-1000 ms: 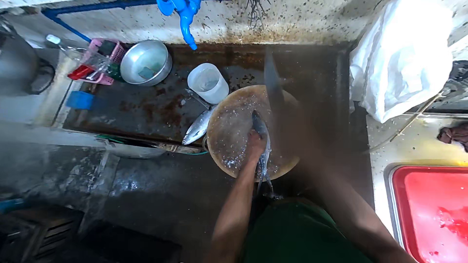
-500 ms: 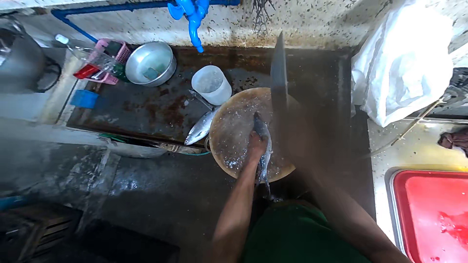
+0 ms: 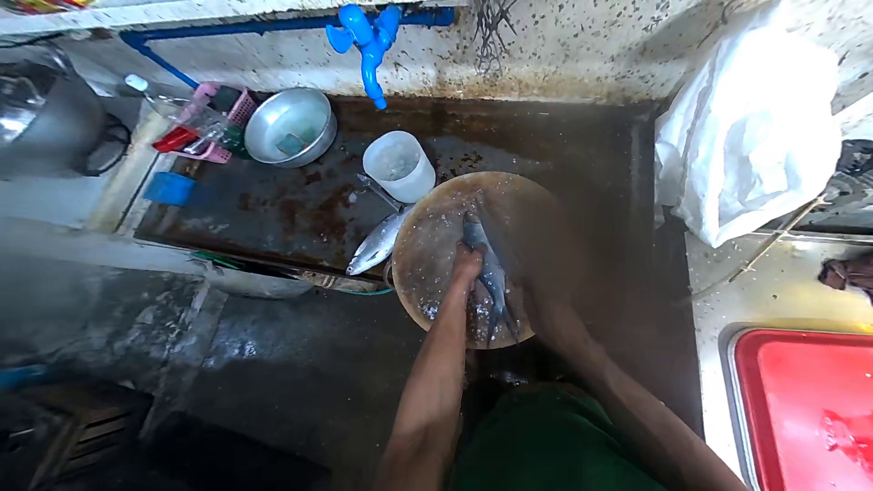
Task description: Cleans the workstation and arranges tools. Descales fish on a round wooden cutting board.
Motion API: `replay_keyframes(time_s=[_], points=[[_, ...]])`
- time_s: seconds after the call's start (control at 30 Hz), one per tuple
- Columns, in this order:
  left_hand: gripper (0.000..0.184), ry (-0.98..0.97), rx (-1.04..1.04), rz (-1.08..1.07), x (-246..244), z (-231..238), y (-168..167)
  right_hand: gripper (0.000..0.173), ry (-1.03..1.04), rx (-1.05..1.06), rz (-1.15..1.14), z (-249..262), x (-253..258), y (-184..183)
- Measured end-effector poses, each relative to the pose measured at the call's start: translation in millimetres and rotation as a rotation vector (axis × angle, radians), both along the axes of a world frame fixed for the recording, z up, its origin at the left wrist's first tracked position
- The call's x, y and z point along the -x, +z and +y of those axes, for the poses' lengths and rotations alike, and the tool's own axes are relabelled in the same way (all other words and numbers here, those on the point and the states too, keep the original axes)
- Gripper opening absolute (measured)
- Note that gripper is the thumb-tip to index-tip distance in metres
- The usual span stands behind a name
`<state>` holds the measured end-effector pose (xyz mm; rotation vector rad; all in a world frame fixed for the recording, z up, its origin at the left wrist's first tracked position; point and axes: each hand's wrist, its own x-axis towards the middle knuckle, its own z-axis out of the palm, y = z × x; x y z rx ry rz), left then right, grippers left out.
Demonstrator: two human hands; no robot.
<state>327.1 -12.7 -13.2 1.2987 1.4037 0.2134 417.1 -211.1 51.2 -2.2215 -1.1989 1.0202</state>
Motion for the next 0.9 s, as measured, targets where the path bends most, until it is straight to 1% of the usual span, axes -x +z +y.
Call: replay_keyframes(time_s=[0.07,0.1,0.2,0.3,0.37,0.4,0.47,0.5,0.53,0.57,0.6,0.63,0.67,0.7,0.8,0.83,0.9], points=[[0.058,-0.004,-0.010,-0.014,-2,0,-2,0.057,0.010,0.065,-0.053,8,-1,-4],[0.061,-0.020,-0.037,0.013,-4,-2,-4,0.056,0.011,0.085,-0.062,12,-1,-5],[0.069,-0.116,-0.175,0.238,-15,-11,-4,0.055,0.010,0.102,-0.101,23,-3,-17],[0.069,-0.170,-0.264,0.436,-28,-26,4,0.052,-0.045,0.088,-0.059,34,-11,-22],[0.068,-0.163,-0.288,0.487,-31,-32,3,0.053,-0.099,-0.005,-0.040,32,-16,-5],[0.066,-0.162,-0.296,0.483,-32,-33,2,0.055,-0.138,-0.094,-0.055,28,-18,8],[0.064,-0.148,-0.286,0.452,-32,-33,1,0.057,-0.241,-0.339,-0.128,21,-16,30],[0.064,-0.142,-0.283,0.449,-32,-34,1,0.059,-0.284,-0.438,-0.165,19,-13,33],[0.063,-0.133,-0.283,0.447,-32,-33,1,0.060,-0.308,-0.491,-0.187,19,-9,30],[0.063,-0.129,-0.284,0.450,-32,-33,2,0.060,-0.305,-0.470,-0.193,19,-4,18],[0.063,-0.129,-0.284,0.456,-32,-32,3,0.059,-0.265,-0.356,-0.179,19,0,3],[0.063,-0.128,-0.283,0.456,-32,-32,3,0.057,-0.191,-0.178,-0.135,20,0,-10],[0.064,-0.130,-0.280,0.456,-32,-33,3,0.053,-0.124,-0.001,-0.067,23,-5,-14],[0.065,-0.137,-0.274,0.453,-31,-33,4,0.051,-0.068,0.138,-0.005,28,-12,-6],[0.066,-0.151,-0.227,0.417,-24,-25,9,0.053,-0.001,0.352,0.079,42,-27,43],[0.066,-0.159,-0.206,0.402,-21,-21,11,0.053,-0.001,0.346,0.081,41,-32,41],[0.064,-0.190,-0.199,0.380,-10,-4,17,0.054,-0.041,0.159,0.033,32,-42,6]])
